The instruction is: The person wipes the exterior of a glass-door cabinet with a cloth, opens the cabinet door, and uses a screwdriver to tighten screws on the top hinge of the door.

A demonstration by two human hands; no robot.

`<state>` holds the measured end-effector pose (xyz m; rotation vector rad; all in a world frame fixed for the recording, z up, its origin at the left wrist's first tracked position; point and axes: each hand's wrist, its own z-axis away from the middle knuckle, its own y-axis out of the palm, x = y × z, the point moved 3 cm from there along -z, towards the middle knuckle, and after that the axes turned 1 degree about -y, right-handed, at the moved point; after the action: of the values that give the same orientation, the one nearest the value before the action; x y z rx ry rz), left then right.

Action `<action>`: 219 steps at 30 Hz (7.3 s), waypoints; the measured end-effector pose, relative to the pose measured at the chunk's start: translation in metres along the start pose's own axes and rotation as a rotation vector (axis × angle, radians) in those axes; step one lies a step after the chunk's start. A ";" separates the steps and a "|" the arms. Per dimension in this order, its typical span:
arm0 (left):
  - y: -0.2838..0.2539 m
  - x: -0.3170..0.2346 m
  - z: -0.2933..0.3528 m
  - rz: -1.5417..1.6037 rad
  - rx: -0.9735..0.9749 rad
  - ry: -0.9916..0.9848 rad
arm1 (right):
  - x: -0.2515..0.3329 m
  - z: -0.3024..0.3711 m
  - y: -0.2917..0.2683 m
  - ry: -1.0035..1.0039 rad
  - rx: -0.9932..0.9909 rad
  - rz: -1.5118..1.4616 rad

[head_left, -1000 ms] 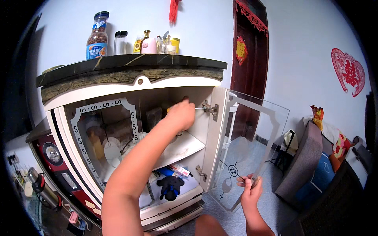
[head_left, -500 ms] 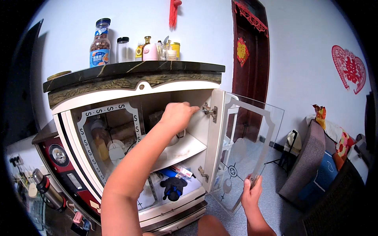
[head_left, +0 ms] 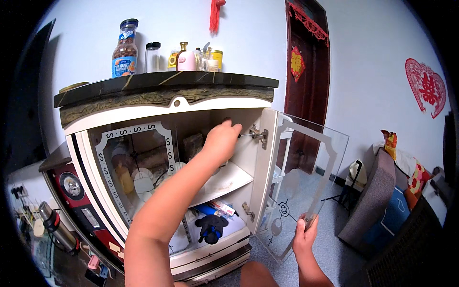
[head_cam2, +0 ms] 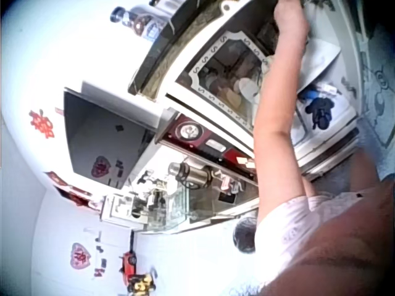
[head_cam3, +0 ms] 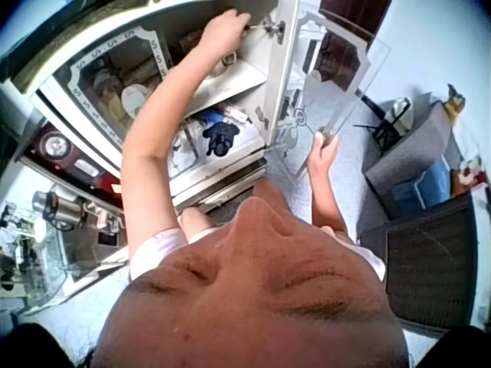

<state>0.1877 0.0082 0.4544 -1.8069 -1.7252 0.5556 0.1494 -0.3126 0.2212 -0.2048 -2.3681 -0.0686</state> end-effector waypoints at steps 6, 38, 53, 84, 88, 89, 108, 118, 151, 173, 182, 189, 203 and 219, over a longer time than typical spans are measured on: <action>-0.008 -0.003 0.008 -0.099 0.073 0.000 | -0.006 0.000 0.002 0.009 0.000 -0.027; -0.015 0.005 0.005 0.020 0.257 -0.165 | -0.022 -0.004 -0.003 -0.090 0.010 -0.041; -0.017 0.004 0.009 0.011 0.209 -0.137 | -0.017 -0.003 -0.001 0.011 0.005 -0.092; -0.015 -0.003 0.003 -0.221 -0.204 0.257 | 0.003 -0.008 0.004 0.014 -0.024 -0.256; -0.016 -0.005 0.007 -0.259 -0.189 0.318 | 0.005 -0.009 0.004 0.024 -0.018 -0.260; -0.017 -0.005 0.006 -0.250 -0.159 0.305 | 0.006 -0.009 0.004 0.016 -0.012 -0.251; -0.025 -0.002 -0.006 -0.242 0.102 0.170 | 0.005 -0.008 0.007 0.016 -0.017 -0.268; -0.008 -0.001 0.000 -0.001 0.221 -0.071 | 0.003 -0.007 0.004 0.030 -0.019 -0.235; -0.007 0.003 -0.004 -0.089 0.224 -0.024 | -0.007 -0.006 0.001 0.004 0.011 -0.215; -0.014 -0.002 0.001 -0.103 0.274 -0.085 | -0.009 -0.006 0.001 0.019 -0.035 -0.198; -0.017 -0.007 0.005 -0.382 0.024 0.147 | -0.019 -0.007 -0.002 -0.042 0.028 -0.175; -0.017 0.012 0.018 -0.073 0.221 -0.176 | -0.020 -0.013 -0.005 -0.034 0.024 -0.154; 0.001 0.006 0.010 -0.013 0.217 -0.166 | -0.008 -0.016 0.000 0.019 -0.003 -0.255; 0.000 0.005 0.011 -0.024 0.224 -0.154 | -0.003 -0.016 0.000 0.031 -0.012 -0.243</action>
<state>0.1814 0.0143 0.4464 -1.6208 -1.7050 0.8612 0.1622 -0.3152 0.2302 0.0790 -2.3510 -0.2010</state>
